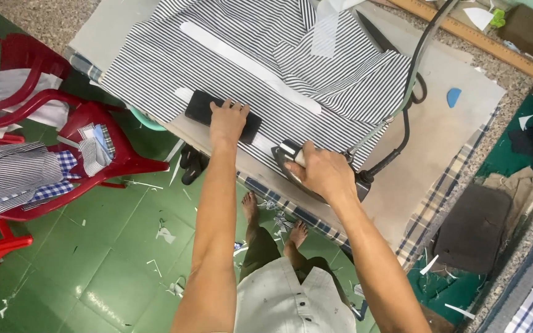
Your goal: The person irons a striped shirt on a table using a steam iron and a black pressing block. They repeatedly smooth the fabric, press seams, and reposition the shirt to cover different areas.
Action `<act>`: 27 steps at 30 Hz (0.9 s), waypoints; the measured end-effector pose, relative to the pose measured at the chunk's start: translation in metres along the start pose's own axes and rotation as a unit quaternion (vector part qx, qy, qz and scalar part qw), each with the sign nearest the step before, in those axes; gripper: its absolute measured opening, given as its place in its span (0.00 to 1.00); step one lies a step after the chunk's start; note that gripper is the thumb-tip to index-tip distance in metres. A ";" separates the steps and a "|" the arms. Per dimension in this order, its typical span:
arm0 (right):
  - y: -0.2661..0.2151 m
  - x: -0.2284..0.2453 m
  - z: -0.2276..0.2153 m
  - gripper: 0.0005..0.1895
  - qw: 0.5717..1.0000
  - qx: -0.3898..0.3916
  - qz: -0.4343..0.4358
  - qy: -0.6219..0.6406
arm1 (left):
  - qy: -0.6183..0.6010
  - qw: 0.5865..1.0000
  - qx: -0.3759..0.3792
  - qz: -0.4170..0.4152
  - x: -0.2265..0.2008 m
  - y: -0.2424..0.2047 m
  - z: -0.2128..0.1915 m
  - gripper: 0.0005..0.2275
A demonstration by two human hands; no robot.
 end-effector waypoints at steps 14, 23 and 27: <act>-0.004 0.001 -0.001 0.24 1.000 -0.012 0.009 -0.010 | 0.003 0.999 0.027 -0.036 0.004 -0.006 -0.005 0.39; -0.004 0.001 -0.001 0.25 1.000 -0.015 0.009 -0.013 | -0.003 0.999 0.032 -0.020 0.006 -0.004 -0.003 0.39; -0.003 -0.002 0.003 0.25 1.000 -0.019 0.007 -0.017 | -0.005 0.999 0.024 -0.022 0.005 -0.007 -0.007 0.39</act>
Point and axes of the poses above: each hand's wrist, its own y-axis towards the middle knuckle, its own z-axis out of the palm, x = y × z, the point moved 1 cm from there along y, towards the middle knuckle, and after that the axes turned 9 degrees about z, right-handed, at the moved point
